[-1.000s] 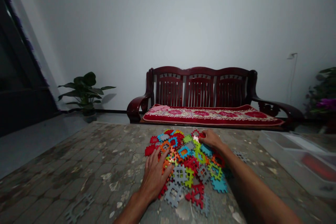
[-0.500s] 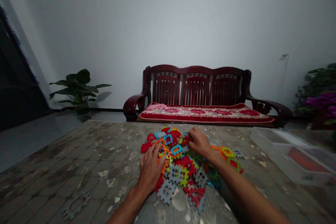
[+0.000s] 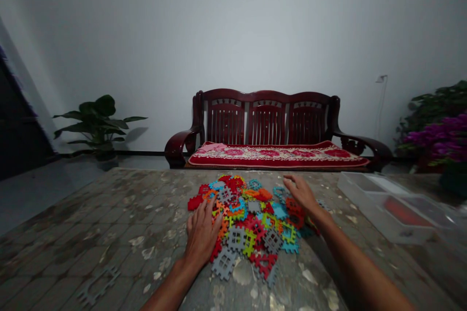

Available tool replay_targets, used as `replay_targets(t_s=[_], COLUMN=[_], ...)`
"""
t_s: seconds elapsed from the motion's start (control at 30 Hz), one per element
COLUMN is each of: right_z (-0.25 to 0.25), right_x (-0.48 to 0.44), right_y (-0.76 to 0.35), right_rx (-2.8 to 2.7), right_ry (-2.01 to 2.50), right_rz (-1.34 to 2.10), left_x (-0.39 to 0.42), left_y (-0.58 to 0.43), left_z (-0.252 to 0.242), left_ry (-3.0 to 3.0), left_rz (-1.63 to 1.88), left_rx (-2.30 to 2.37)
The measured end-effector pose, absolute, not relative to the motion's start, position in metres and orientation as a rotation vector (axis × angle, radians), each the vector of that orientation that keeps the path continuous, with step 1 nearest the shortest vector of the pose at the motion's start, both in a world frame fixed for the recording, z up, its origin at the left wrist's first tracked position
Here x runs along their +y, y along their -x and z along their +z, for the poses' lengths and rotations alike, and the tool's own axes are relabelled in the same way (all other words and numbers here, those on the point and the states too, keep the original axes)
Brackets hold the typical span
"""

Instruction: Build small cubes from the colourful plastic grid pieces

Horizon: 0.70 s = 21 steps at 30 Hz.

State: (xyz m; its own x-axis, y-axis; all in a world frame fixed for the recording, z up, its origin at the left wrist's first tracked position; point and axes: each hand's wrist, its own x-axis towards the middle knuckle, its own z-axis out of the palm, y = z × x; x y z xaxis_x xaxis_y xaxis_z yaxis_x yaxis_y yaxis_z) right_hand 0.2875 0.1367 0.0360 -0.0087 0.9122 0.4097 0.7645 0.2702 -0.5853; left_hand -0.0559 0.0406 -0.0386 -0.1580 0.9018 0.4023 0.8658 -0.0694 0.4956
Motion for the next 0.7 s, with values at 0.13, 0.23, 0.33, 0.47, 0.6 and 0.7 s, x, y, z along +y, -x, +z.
replay_targets(t_s=[0.13,0.23,0.33,0.47,0.6,0.7], right_z=[0.003,-0.017,-0.025,-0.016,-0.005,0.003], right_x=[0.134,0.124,0.116,0.116,0.125,0.131], right_y=[-0.362,-0.372,-0.351,-0.319,-0.305,-0.299], right_rx=[-1.639,-1.646,-1.775,-1.796,-1.689,-1.547], right_ry=[2.114,2.317,2.206,2.110,2.058,1.909], right_rz=[0.075,0.094,0.013,0.022,0.238,0.487], left_x=[0.042,0.042,0.043,0.042,0.041,0.041], left_y=[0.055,0.055,0.056,0.057,0.056,0.055], left_z=[-0.039,-0.040,-0.041,-0.040,-0.039,-0.038], left_ry=[-2.010,-2.030,-2.061,-2.083,-2.082,-2.079], left_rz=[1.005,0.961,0.928,0.911,0.903,0.901], left_rx=[2.146,2.161,2.158,2.137,2.139,2.148])
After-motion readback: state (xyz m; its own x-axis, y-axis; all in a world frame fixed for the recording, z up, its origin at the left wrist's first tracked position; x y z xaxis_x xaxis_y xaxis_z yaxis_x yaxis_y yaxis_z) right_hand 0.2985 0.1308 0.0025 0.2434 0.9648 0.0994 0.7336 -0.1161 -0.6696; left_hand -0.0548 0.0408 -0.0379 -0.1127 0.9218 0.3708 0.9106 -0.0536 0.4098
